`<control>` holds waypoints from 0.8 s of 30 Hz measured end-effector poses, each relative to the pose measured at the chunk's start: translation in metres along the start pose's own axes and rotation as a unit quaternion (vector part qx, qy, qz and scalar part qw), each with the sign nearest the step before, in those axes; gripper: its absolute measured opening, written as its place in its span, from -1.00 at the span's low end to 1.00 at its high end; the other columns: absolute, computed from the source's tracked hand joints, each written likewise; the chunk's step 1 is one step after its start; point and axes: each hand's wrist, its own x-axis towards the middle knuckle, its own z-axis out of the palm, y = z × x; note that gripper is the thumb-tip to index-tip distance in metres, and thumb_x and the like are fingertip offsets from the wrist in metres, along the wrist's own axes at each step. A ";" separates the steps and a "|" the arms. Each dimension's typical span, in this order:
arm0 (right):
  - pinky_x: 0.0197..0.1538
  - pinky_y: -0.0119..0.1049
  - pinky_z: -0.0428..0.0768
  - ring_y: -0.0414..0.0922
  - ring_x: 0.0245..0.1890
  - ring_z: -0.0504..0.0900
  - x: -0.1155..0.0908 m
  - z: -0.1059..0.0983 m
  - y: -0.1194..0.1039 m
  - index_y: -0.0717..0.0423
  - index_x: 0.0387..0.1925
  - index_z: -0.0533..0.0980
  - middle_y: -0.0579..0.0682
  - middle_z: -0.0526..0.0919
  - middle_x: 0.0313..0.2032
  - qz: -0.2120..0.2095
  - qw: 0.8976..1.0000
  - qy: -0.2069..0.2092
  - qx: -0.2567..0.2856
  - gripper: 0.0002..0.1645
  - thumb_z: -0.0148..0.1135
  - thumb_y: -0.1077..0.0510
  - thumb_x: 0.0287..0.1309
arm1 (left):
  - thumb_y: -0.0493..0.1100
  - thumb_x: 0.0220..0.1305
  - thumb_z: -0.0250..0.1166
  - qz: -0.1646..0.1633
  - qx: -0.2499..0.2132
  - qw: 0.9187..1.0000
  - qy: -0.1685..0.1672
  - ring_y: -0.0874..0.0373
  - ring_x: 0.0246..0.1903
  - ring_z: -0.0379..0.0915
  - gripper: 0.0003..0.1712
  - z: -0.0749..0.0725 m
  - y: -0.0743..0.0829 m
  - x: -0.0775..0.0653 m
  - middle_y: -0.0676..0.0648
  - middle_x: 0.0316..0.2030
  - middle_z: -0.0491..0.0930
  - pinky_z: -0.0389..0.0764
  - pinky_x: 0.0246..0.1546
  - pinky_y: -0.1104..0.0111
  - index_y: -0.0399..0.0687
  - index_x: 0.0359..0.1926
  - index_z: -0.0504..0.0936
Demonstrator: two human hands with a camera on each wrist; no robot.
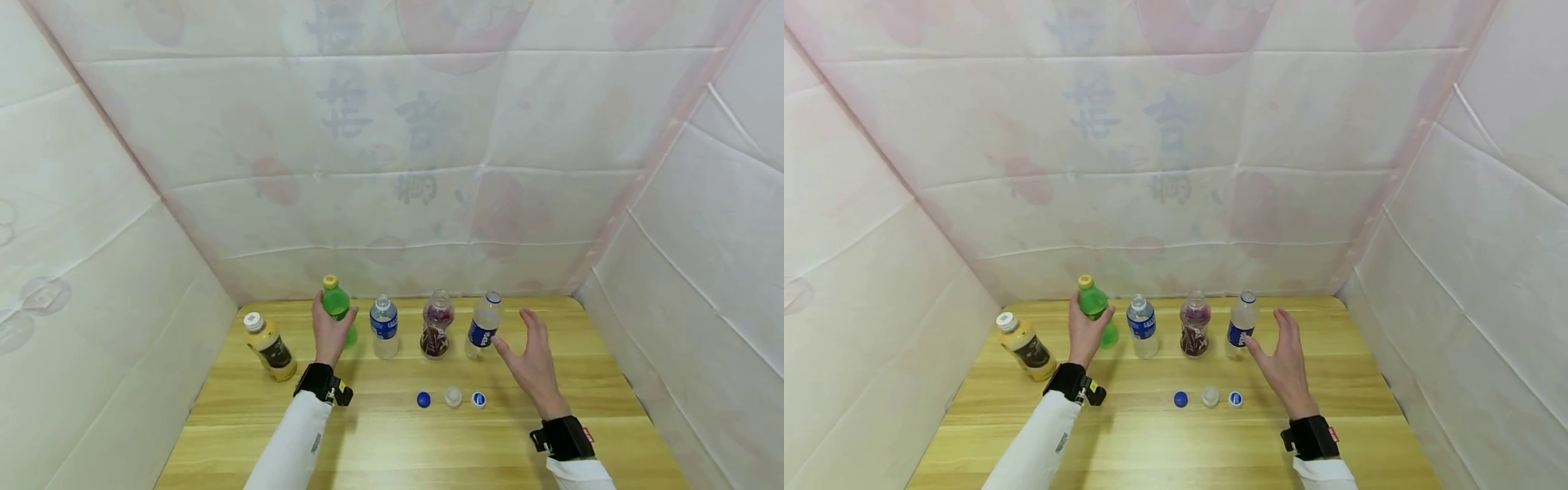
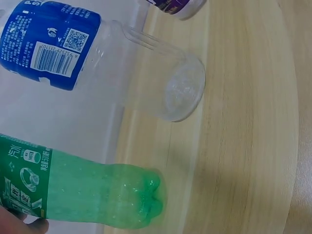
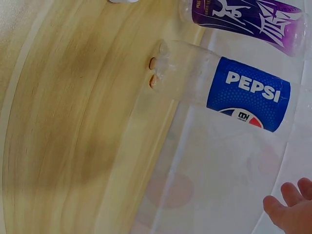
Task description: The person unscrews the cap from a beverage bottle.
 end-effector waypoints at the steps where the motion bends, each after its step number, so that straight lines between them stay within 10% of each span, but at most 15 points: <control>1: 0.37 0.43 0.23 0.40 0.46 0.15 0.000 0.000 0.000 0.38 0.53 0.12 0.39 0.14 0.49 -0.001 1.000 0.001 -0.001 0.07 0.45 -0.04 0.23 | -0.11 0.31 0.47 -0.003 0.001 1.000 0.000 -0.30 0.36 0.25 0.13 0.000 -0.001 0.000 -0.39 0.42 0.20 0.33 0.37 -0.18 -0.22 0.62 -0.09; 24: 0.38 0.42 0.22 0.37 0.47 0.15 -0.004 -0.004 -0.008 0.37 0.51 0.16 0.35 0.17 0.49 -0.025 0.999 0.018 0.013 -0.02 0.41 0.02 0.27 | -0.01 0.33 0.47 0.025 -0.030 0.999 0.009 -0.24 0.25 0.40 -0.01 -0.018 0.002 -0.021 -0.32 0.28 0.40 0.45 0.25 -0.13 -0.17 0.57 0.11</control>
